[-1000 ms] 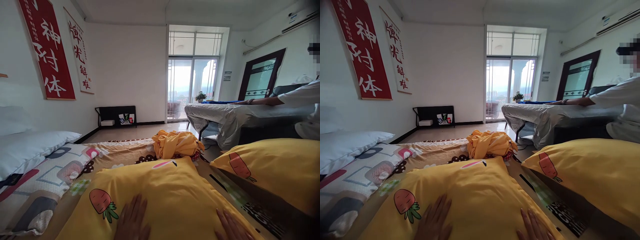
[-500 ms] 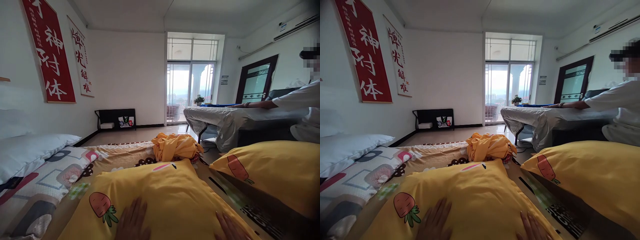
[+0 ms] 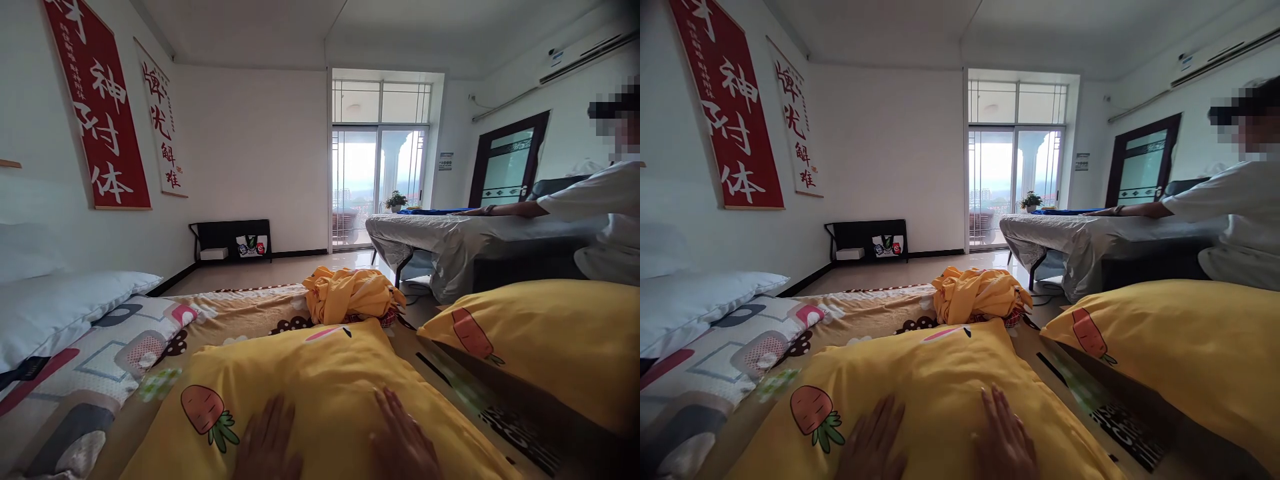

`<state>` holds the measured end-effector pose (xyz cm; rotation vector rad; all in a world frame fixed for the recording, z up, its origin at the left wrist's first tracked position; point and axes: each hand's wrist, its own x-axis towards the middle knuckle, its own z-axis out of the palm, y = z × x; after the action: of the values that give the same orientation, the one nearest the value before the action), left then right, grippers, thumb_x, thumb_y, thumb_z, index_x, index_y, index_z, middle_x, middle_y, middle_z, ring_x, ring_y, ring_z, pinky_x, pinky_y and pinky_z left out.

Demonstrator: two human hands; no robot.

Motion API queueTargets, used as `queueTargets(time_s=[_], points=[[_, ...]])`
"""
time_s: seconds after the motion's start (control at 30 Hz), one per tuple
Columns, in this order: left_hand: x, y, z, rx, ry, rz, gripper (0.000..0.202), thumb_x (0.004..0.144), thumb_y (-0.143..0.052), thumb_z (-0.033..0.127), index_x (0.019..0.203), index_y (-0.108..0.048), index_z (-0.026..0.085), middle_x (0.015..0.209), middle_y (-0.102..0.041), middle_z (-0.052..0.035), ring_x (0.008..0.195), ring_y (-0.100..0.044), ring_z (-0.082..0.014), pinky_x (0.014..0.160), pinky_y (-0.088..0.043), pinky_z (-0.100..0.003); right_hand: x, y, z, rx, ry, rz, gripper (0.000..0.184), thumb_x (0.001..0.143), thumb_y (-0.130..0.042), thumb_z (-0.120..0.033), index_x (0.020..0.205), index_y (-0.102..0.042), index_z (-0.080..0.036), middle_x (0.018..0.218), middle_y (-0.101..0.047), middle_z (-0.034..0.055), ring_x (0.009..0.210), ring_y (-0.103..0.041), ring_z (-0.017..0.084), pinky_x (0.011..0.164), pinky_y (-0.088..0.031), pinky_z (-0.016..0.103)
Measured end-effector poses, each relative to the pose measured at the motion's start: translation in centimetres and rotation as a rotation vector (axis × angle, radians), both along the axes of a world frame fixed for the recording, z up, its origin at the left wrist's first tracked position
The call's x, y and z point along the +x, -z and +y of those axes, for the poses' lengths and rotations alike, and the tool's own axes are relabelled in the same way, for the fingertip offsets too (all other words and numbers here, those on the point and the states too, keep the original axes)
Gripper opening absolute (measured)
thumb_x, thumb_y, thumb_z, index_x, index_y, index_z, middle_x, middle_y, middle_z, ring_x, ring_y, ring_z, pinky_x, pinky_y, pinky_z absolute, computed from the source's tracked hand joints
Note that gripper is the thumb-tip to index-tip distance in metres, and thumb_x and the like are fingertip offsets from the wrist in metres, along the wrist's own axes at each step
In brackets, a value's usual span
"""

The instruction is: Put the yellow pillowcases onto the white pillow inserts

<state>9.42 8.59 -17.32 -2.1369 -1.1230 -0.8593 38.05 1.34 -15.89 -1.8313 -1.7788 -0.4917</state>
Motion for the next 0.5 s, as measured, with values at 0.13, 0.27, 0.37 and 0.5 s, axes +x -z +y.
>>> queueTargets(time_s=[0.13,0.27,0.37,0.5], points=[[-0.7,-0.4,0.0,0.051,-0.016,0.054,0.068,0.086,-0.046,0.031,0.149,-0.022,0.027,0.140,-0.052,-0.0019,0.129,-0.042,-0.0212,0.101,-0.029,-0.041,-8.2,0.4,3.3,0.097,-0.244,-0.111,0.068,0.091,-0.041,-0.030,0.152,-0.008,-0.031,0.149,-0.035,0.0007,0.131,-0.044,0.023,0.102,-0.039,0.036],[-1.6,-0.9,-0.2,0.116,0.003,0.166,0.060,0.086,-0.048,0.035,0.144,-0.037,0.027,0.136,-0.057,-0.0026,0.127,-0.043,-0.0211,0.102,-0.028,-0.037,-10.6,2.6,4.4,0.064,-0.320,-0.147,0.071,0.092,-0.043,-0.033,0.151,-0.005,-0.032,0.148,-0.037,0.0017,0.131,-0.044,0.025,0.100,-0.041,0.041],[-1.4,-1.5,-0.9,0.100,0.007,0.162,0.057,0.087,-0.047,0.038,0.143,-0.040,0.027,0.137,-0.055,-0.0023,0.129,-0.041,-0.0212,0.104,-0.026,-0.036,-9.7,2.7,3.7,0.011,-0.319,-0.154,0.065,0.093,-0.042,-0.037,0.151,-0.012,-0.033,0.150,-0.033,0.0011,0.132,-0.042,0.025,0.100,-0.040,0.042],[-1.2,-3.0,-1.8,0.094,0.008,0.146,0.058,0.087,-0.046,0.038,0.143,-0.039,0.026,0.140,-0.053,-0.0018,0.131,-0.039,-0.0200,0.104,-0.027,-0.034,-8.1,1.0,2.6,-0.071,-0.269,-0.110,0.056,0.095,-0.037,-0.041,0.149,-0.024,-0.032,0.151,-0.032,0.0012,0.135,-0.038,0.025,0.104,-0.037,0.045]])
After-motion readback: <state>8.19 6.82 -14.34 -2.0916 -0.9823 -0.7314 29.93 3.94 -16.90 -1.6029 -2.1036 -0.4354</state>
